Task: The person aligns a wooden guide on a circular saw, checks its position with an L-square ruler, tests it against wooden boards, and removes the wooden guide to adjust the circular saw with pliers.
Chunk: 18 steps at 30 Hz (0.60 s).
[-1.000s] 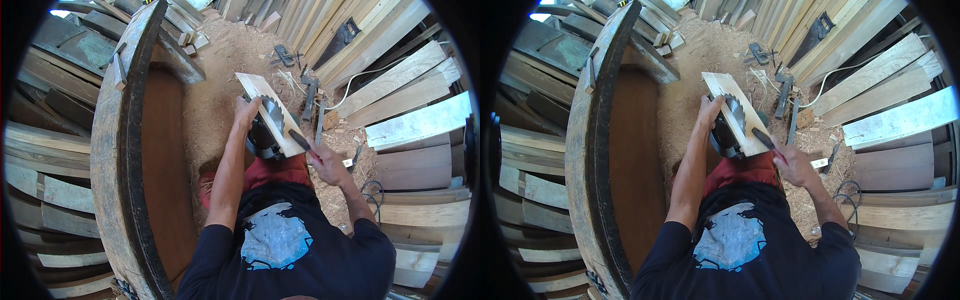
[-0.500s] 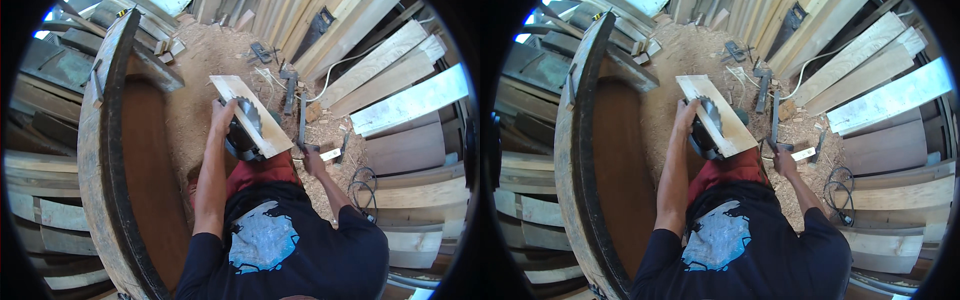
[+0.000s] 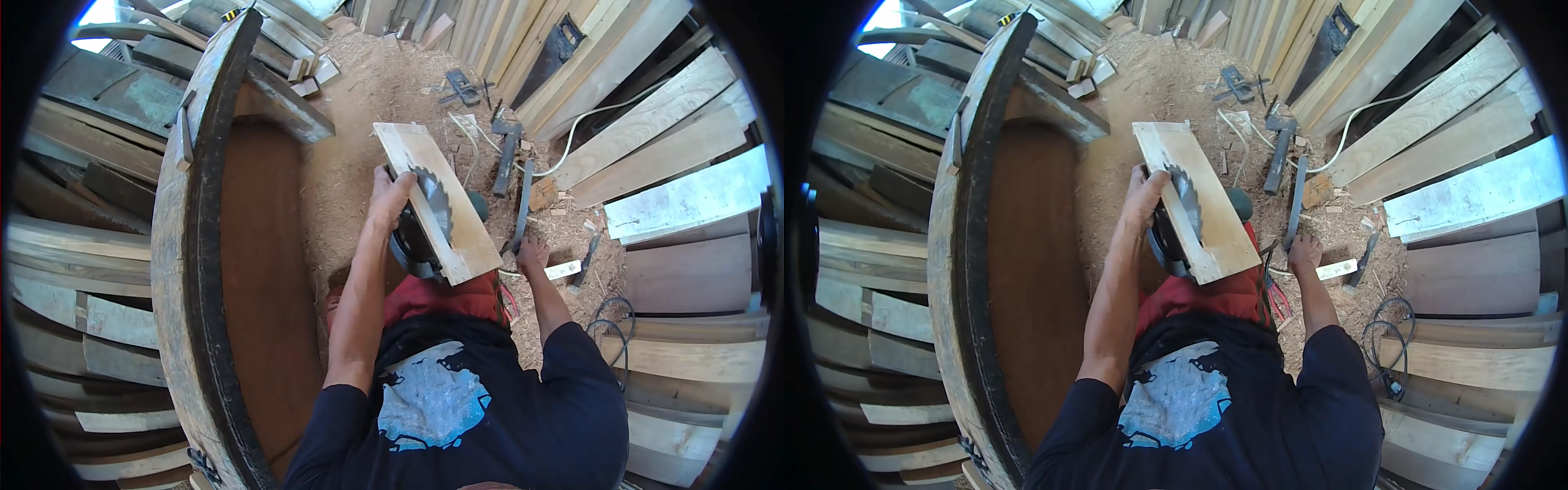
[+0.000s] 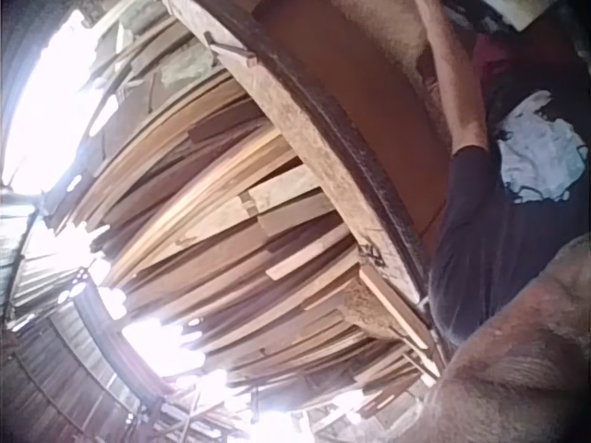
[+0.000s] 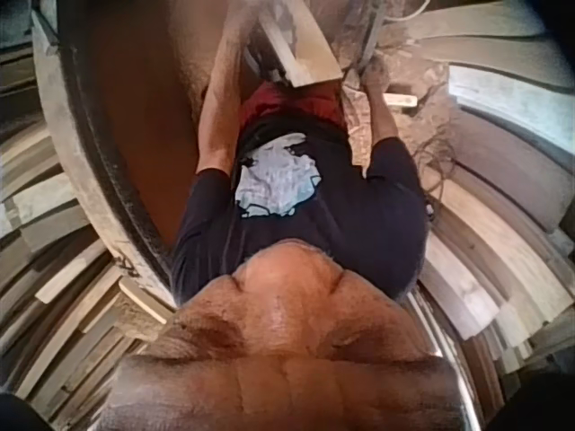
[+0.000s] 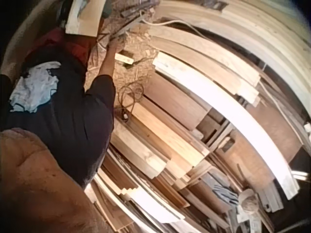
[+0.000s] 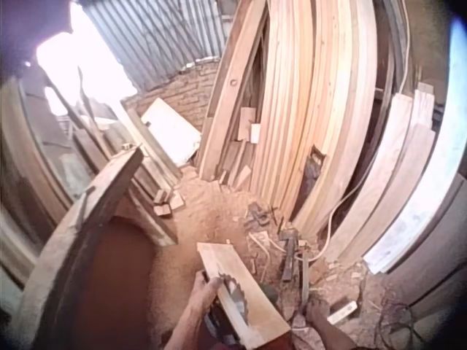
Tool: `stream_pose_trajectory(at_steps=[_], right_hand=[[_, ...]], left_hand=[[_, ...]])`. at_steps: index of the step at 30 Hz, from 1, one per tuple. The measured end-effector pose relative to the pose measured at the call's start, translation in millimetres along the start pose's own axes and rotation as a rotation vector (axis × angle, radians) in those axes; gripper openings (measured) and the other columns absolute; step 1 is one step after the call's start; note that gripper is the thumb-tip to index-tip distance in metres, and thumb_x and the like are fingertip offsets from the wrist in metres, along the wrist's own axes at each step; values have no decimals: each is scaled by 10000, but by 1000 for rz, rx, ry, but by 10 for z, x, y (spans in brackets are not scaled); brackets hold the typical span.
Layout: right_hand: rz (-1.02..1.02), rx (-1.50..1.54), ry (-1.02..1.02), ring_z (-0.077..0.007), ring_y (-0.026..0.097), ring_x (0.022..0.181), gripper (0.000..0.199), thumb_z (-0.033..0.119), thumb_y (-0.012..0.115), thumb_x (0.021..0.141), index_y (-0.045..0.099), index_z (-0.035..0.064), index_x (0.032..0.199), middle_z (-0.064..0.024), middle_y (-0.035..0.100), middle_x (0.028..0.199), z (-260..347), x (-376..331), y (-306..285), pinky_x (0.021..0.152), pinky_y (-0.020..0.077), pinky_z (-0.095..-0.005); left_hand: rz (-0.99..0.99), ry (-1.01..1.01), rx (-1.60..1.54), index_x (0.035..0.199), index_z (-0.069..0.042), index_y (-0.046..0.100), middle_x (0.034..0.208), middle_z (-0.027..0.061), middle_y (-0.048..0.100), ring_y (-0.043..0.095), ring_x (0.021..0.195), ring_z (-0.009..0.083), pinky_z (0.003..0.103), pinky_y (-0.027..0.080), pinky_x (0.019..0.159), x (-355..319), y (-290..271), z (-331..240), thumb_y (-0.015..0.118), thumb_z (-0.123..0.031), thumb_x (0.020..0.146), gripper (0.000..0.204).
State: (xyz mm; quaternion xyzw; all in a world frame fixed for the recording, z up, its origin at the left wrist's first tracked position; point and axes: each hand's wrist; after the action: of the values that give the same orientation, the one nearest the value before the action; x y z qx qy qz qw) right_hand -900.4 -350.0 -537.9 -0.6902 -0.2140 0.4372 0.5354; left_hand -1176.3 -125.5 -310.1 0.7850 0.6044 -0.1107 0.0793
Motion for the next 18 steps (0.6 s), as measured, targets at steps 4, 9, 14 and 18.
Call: stream_pose_trajectory(at_steps=[4, 9, 14, 18], right_hand=[[22, -67, -164, -376, 536, 1198, 375, 136, 625, 847, 569, 85, 1214, -174, 587, 1203, 45, -29, -194, 965, 445, -474], [-313, 519, -59, -444, 638, 948, 281, 36, 474, 903, 533, -9, 1175, -292, 632, 1016, 48, -212, -1117, 810, 508, -517], [-921, 947, -125, -157, 554, 563, 206, 208, 473, 1040, 587, 36, 1048, -42, 596, 717, -655, -272, -2581, 521, 447, -308], [-671, 1314, -405, -6, 373, 545, 194, 228, 490, 1046, 600, 74, 1004, 63, 487, 683, -616, -531, -3696, 479, 296, -170]], left_hand=[[-78, -7, 167, 1202, 95, 494, 1107, 246, 642, 660, 994, 327, 404, 535, 861, 221, 2, 129, 717, -266, 745, 623], [-115, 6, 307, 1149, 107, 541, 1102, 287, 651, 647, 1052, 382, 436, 508, 927, 199, 69, 16, 726, -314, 724, 627], [-97, -5, 334, 1137, 111, 541, 1094, 292, 652, 647, 1052, 390, 443, 509, 923, 207, 137, -13, 719, -312, 721, 619], [-115, -25, 359, 1128, 110, 540, 1113, 300, 639, 632, 1078, 406, 452, 501, 939, 136, 35, -78, 714, -323, 714, 624]])
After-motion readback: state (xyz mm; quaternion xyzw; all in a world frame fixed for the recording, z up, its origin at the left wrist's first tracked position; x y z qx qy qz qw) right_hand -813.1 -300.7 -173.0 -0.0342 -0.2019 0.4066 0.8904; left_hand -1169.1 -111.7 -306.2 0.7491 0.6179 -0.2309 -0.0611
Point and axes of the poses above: each hand's wrist, its own x-axis towards the middle knuckle, its own y-axis out of the palm, z = x × y
